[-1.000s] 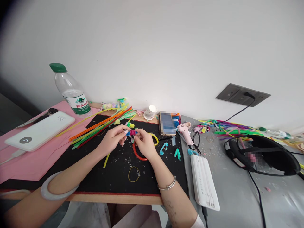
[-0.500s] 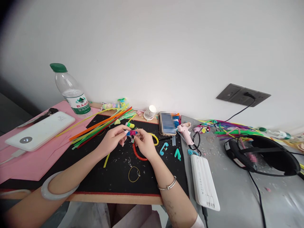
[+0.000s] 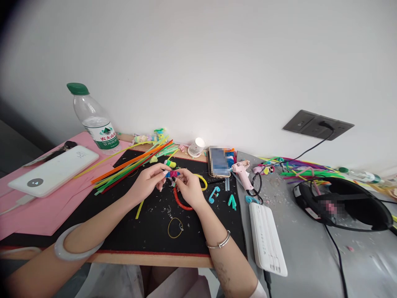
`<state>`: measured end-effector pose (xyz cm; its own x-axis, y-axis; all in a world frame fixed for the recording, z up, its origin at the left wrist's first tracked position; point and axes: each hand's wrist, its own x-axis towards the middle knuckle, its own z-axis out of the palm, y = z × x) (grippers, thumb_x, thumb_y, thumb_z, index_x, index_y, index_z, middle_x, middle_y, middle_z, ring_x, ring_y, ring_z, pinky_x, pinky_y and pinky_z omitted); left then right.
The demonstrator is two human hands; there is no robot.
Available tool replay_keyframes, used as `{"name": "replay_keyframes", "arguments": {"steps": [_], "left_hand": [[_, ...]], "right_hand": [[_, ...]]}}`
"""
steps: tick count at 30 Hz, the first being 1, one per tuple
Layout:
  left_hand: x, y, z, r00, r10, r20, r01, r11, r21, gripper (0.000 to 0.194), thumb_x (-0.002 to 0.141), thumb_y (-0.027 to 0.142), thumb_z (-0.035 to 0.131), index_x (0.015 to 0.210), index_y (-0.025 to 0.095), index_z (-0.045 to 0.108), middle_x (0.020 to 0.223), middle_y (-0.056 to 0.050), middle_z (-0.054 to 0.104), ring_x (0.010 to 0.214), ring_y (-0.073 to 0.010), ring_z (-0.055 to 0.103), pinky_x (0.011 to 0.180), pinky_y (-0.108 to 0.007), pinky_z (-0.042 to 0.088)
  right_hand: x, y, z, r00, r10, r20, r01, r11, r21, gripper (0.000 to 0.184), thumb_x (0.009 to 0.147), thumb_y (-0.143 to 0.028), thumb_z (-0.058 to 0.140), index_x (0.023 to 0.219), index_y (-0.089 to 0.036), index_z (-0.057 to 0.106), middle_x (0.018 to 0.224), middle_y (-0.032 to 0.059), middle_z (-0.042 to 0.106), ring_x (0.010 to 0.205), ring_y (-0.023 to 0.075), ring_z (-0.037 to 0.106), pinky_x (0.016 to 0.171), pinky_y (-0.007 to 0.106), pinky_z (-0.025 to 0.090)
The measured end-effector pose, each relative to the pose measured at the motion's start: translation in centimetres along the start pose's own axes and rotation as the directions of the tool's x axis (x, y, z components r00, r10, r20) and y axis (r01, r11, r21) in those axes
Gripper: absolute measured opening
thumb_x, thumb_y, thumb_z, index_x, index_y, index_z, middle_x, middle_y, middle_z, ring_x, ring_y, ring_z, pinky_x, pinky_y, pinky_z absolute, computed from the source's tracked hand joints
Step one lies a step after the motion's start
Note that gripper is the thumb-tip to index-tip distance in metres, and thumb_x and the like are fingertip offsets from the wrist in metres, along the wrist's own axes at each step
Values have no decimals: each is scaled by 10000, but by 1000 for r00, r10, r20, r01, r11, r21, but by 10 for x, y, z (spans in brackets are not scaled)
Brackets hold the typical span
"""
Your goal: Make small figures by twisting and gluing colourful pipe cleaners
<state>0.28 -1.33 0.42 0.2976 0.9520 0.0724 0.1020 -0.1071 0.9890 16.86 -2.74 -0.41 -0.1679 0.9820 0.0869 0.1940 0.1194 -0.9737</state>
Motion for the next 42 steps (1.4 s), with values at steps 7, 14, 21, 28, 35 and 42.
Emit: {"name": "replay_keyframes", "arguments": {"steps": [7, 14, 21, 28, 35, 42], "left_hand": [[0, -1, 0, 1000, 0, -4, 0, 1000, -1, 190, 842, 294, 472, 939, 175, 584, 590, 48, 484, 438, -92, 481, 472, -246, 430], [-1, 0, 0, 1000, -5, -1, 5, 1000, 1, 194, 842, 292, 469, 942, 171, 583, 588, 50, 481, 440, -94, 480, 475, -248, 430], [0, -2, 0, 1000, 2, -6, -2, 1000, -1, 186, 840, 292, 475, 933, 174, 584, 588, 50, 485, 436, -89, 477, 473, -244, 423], [-1, -2, 0, 1000, 2, -5, -2, 1000, 0, 185, 839, 288, 474, 931, 176, 589, 590, 49, 484, 439, -91, 477, 476, -246, 425], [0, -2, 0, 1000, 0, -5, 0, 1000, 6, 181, 843, 289, 475, 932, 176, 585, 589, 49, 486, 441, -94, 476, 477, -247, 422], [-1, -1, 0, 1000, 11, 3, -11, 1000, 21, 177, 848, 277, 467, 935, 178, 585, 592, 51, 481, 442, -89, 476, 481, -243, 425]], "right_hand": [[0, 1, 0, 1000, -7, 4, 7, 1000, -3, 205, 782, -225, 542, 975, -173, 587, 689, -17, 537, 543, 100, 502, 512, 224, 428], [1, 2, 0, 1000, -21, 8, 21, 1000, -2, 195, 785, -220, 541, 967, -170, 586, 682, -20, 534, 542, 98, 498, 510, 221, 428], [1, 2, 0, 1000, -23, 8, 23, 1000, -11, 195, 783, -210, 537, 966, -170, 589, 682, -17, 542, 546, 100, 506, 512, 222, 432], [1, 2, 0, 1000, -27, 4, 27, 1000, -13, 191, 779, -212, 533, 957, -176, 591, 693, -16, 546, 541, 96, 505, 502, 216, 428], [1, 4, -1, 1000, -25, 9, 25, 999, -19, 184, 782, -216, 541, 955, -176, 588, 692, -14, 548, 544, 99, 506, 504, 220, 430], [0, 2, -1, 1000, -23, 5, 23, 1000, -13, 183, 782, -201, 537, 957, -170, 585, 682, -18, 538, 544, 97, 503, 506, 217, 424]]}}
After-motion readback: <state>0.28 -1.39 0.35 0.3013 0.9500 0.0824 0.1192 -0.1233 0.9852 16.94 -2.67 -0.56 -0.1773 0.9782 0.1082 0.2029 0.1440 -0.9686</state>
